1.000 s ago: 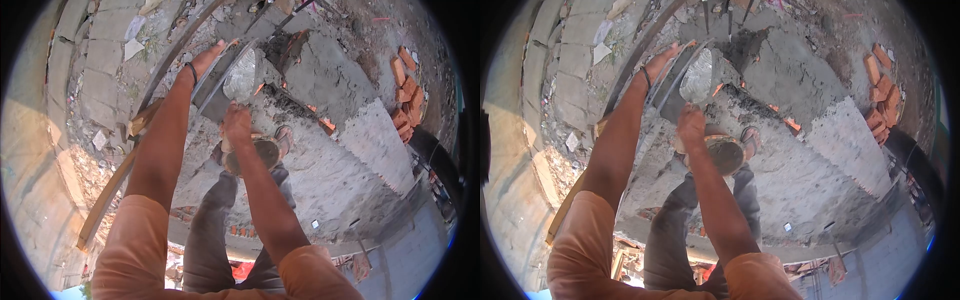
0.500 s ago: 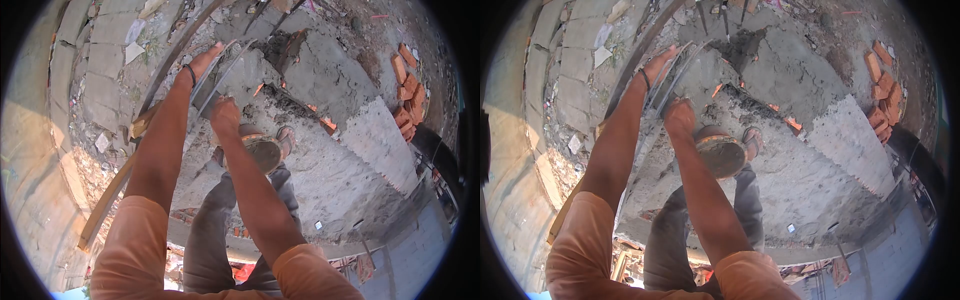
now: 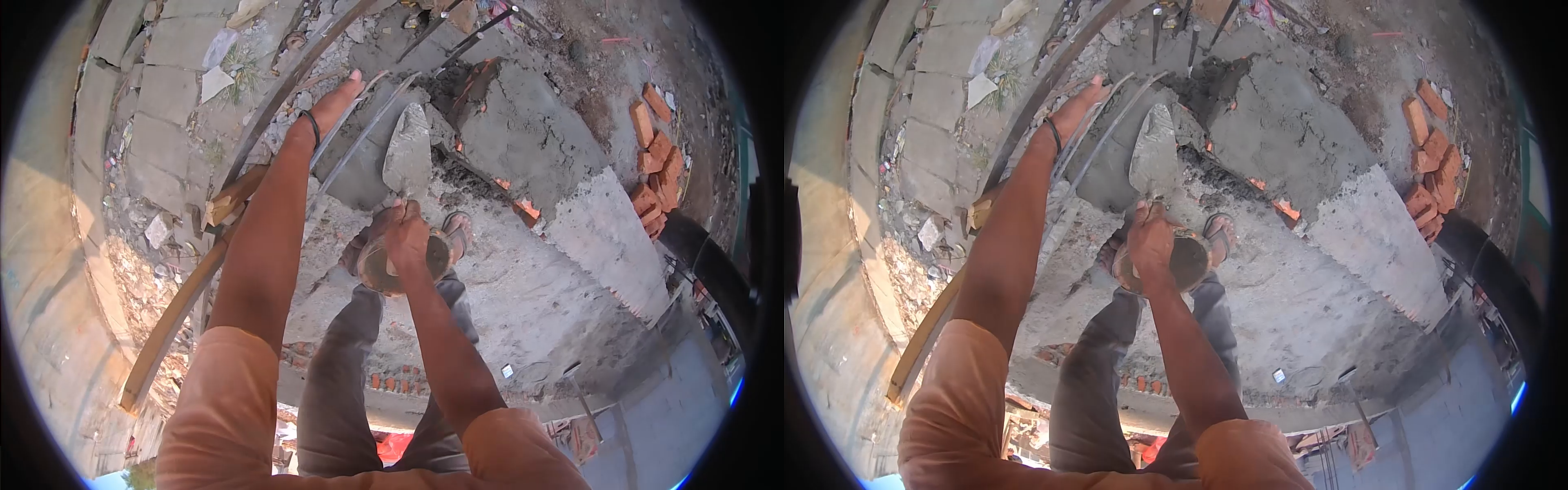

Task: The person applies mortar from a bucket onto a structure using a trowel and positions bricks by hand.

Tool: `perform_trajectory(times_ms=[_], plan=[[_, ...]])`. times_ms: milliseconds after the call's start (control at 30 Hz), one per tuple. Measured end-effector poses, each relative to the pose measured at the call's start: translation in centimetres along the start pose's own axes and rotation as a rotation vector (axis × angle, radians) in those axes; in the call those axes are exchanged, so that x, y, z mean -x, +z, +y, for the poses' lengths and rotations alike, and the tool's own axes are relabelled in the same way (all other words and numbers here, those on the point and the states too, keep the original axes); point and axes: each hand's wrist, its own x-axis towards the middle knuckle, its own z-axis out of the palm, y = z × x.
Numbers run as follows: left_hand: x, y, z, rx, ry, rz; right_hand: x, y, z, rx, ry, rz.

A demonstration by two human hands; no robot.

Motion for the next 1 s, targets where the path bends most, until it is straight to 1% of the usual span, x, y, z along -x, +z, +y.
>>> perform_trajectory(times_ms=[33,67,133,167,200,267,367,433,533,567,600,667,733,800,833,900,1000], plan=[[-0.2,0.0,0.1,-0.006,0.031,0.022,-1.6,-0.3,0.6,0.0,-0.043,0.025],[-0.3,0.1,-0.2,-0.008,0.051,0.04,-2.0,-2.1,0.3,-0.137,0.036,-0.049],[0.0,0.2,-1.3,-0.025,-0.003,0.068,-1.3,-7.8,-1.8,-0.407,0.212,-0.212],[0.0,-0.1,-1.4,-0.033,-0.02,0.091,-2.3,-10.1,-2.4,-0.447,0.234,-0.271],[0.2,-0.4,-1.9,-0.028,-0.025,0.072,-3.7,-12.3,-3.1,-0.487,0.255,-0.331],[0.4,-0.6,-2.5,-0.025,-0.022,0.042,-8.5,-15.7,-4.8,-0.439,0.268,-0.573],[2.8,0.7,0.1,-0.115,-0.104,0.129,-15.5,-17.6,-8.1,-0.15,0.258,-0.798],[1.7,0.5,-0.7,-0.12,-0.082,0.138,-17.6,-19.6,-8.8,0.077,0.25,-0.934],[0.0,-0.1,-2.8,-0.119,-0.101,0.187,-13.1,-21.5,-6.8,0.027,0.307,-0.8],[-0.6,-0.3,-3.7,-0.118,-0.102,0.203,-10.8,-21.2,-5.6,0.002,0.269,-0.692],[-0.7,-0.6,-4.0,-0.119,-0.105,0.226,-8.5,-19.9,-4.0,-0.025,0.225,-0.589],[0.2,-0.3,-3.0,-0.113,-0.083,0.228,-6.0,-16.2,0.0,-0.056,0.144,-0.506],[0.3,-0.1,-2.6,-0.106,-0.094,0.245,-4.4,-12.0,0.8,-0.241,0.189,-0.449],[-0.3,-0.1,-3.3,-0.082,-0.139,0.286,-5.7,-6.2,2.7,0.07,-0.097,-0.323],[-0.5,0.1,-3.5,-0.068,-0.115,0.287,-6.2,-4.5,3.8,0.228,-0.234,-0.258],[-0.7,0.0,-3.9,-0.041,-0.064,0.286,-6.1,-4.1,5.3,0.256,-0.212,-0.313],[-1.8,-1.7,-5.0,0.009,-0.124,0.153,-4.6,-5.9,6.6,0.337,-0.256,-0.372]])
